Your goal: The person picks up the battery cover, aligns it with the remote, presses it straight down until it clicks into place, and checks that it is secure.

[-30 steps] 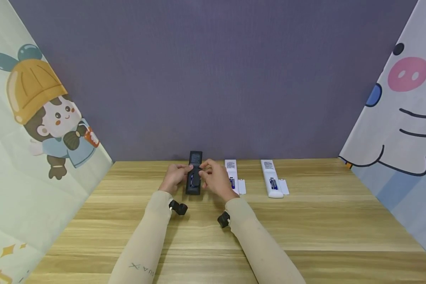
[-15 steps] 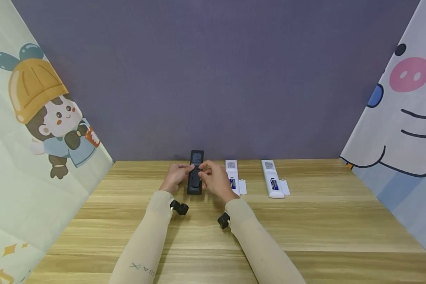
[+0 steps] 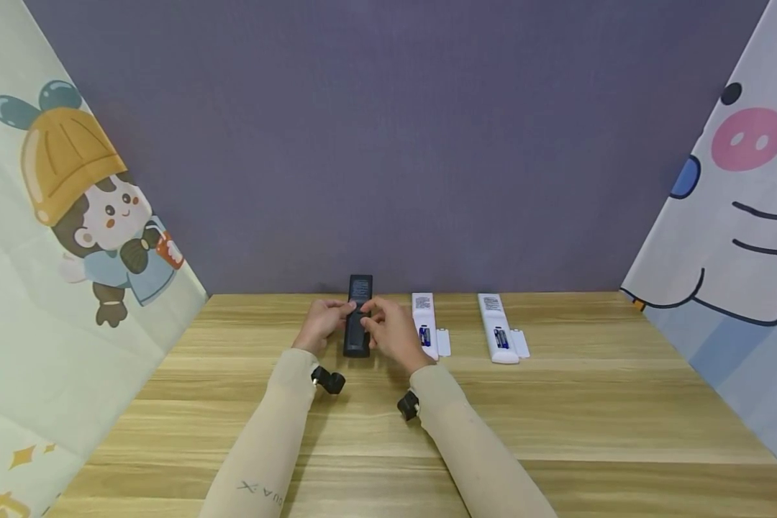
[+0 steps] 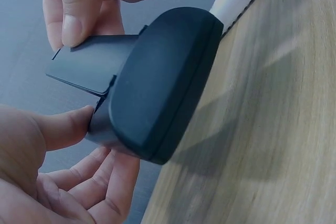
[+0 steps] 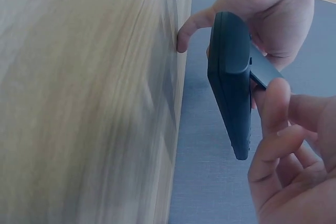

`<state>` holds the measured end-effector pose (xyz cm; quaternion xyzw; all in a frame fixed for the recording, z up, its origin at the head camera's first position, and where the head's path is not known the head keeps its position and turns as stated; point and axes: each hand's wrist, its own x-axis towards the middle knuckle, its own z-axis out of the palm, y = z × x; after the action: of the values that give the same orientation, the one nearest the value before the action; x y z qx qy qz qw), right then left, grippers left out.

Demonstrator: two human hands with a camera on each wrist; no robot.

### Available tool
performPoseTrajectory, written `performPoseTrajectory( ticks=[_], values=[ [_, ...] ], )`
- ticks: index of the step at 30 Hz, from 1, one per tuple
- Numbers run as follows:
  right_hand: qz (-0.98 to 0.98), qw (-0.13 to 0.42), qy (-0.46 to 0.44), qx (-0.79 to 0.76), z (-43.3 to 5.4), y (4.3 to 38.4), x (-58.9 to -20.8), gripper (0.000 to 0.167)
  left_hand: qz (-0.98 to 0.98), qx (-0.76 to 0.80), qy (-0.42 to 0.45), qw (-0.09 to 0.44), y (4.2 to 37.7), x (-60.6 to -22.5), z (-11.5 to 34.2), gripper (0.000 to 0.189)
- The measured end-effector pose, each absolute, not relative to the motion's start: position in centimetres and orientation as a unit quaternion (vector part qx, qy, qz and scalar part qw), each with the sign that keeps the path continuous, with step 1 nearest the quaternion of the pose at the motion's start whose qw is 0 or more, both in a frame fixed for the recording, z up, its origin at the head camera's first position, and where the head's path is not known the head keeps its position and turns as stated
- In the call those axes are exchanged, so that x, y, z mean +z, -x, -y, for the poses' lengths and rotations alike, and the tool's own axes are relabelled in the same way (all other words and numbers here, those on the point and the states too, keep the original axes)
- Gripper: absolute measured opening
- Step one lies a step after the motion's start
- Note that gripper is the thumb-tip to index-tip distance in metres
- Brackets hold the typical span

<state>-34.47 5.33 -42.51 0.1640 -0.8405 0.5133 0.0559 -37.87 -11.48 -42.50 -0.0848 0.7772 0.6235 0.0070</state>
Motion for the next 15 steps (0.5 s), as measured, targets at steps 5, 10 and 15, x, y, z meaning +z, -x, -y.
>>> performPoseTrajectory(
  ticks=[5, 10, 15],
  values=[
    [0.841, 0.052, -0.165, 0.512, -5.26, 34.5, -42.63, 0.02, -0.774, 0.628, 0.08, 0.004, 37.73, -42.43, 11.43, 0.031],
    [0.845, 0.049, -0.17, 0.506, -5.18, 34.6, -42.75, 0.022, -0.772, 0.63, 0.084, 0.008, 37.69, -42.35, 11.4, 0.032],
    [0.847, 0.047, -0.174, 0.5, -5.12, 34.62, -42.85, 0.024, -0.772, 0.63, 0.084, 0.006, 37.72, -42.38, 11.36, 0.032]
  ],
)
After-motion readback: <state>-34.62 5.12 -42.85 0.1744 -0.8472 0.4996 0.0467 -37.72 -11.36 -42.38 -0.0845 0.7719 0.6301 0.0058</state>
